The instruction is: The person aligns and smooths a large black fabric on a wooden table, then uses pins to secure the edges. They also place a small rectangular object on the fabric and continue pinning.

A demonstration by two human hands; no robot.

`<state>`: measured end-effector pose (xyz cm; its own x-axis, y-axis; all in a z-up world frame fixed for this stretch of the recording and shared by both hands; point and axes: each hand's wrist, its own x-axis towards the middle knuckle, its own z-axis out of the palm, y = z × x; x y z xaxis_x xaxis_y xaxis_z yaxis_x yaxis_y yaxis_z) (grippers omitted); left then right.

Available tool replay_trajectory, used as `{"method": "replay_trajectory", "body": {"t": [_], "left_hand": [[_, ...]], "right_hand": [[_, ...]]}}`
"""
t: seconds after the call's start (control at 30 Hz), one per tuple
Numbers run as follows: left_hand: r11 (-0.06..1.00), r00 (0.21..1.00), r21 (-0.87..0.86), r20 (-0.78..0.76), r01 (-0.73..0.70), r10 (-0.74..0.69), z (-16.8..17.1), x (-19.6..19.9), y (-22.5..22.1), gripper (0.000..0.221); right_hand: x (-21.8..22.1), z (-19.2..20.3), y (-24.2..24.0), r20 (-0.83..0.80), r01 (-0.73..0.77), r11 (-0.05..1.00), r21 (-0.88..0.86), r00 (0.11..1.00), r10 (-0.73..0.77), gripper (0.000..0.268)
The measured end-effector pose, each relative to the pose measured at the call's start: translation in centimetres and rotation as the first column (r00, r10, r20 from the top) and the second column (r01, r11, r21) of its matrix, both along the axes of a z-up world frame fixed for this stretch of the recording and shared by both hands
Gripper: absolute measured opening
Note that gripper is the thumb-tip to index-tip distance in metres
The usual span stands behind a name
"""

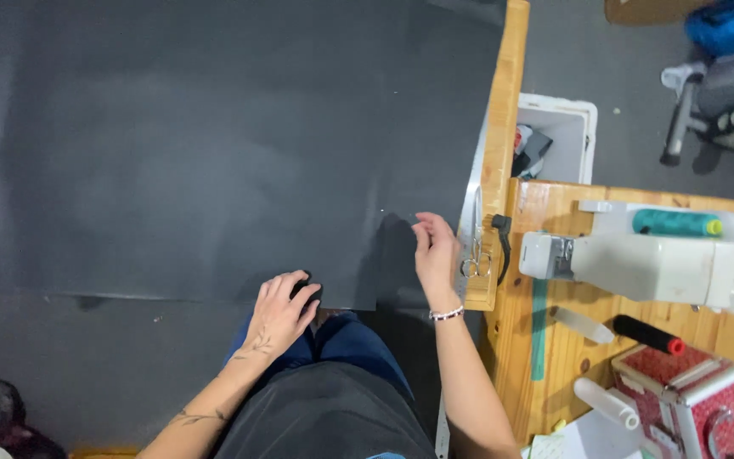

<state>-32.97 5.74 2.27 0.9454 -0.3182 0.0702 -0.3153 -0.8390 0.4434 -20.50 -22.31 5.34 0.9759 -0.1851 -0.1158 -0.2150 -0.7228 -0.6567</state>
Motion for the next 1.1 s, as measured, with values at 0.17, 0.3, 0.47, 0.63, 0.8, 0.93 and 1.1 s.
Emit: {"method": "replay_trajectory", "body": {"t": [0.17,0.3,0.47,0.63,0.8,0.93,1.1], "left_hand": [[0.686,0.668,-0.224,-0.559,-0.693,0.492,0.1,-3.7,0.0,0.01],[-0.034,0.132,-0.147,-0.949,-0.988,0.288,0.2,-4.0,0.1,0.032],[-0.382,0.089,-0.122,-0.991,-0.916,0.104,1.9,-3.2,0.7,0.039],[-0.483,0.106,-0.123,-0.992,-0.867,0.063,-0.5,-4.1,1.5,0.058],[-0.484,0.147,-0.175,-0.984,-0.857,0.097,-1.2,-4.1,1.2,0.033],[-0.49,0.159,-0.177,-0.984,-0.854,0.078,-0.3,-4.1,1.2,0.035],[-0.496,0.162,-0.158,-0.986,-0.854,0.037,-0.8,-4.3,0.8,0.032]], "right_hand": [[-2.9,0.8,6.6,-0.163,-0.092,0.924,0.372,0.973,0.162,0.009],[-5.6,-0.3,11.2,-0.138,-0.312,0.852,0.421,0.906,0.4,0.009],[-6.8,-0.8,13.4,-0.167,-0.453,0.765,0.458,0.801,0.575,0.013],[-7.1,0.2,14.7,-0.183,-0.52,0.746,0.415,0.756,0.628,0.012],[-6.9,-0.2,15.3,-0.181,-0.577,0.735,0.355,0.729,0.66,0.009],[-7.6,-1.2,14.6,-0.225,-0.562,0.763,0.319,0.737,0.637,0.008],[-7.4,-1.2,14.1,-0.261,-0.574,0.763,0.297,0.719,0.644,0.011]]}}
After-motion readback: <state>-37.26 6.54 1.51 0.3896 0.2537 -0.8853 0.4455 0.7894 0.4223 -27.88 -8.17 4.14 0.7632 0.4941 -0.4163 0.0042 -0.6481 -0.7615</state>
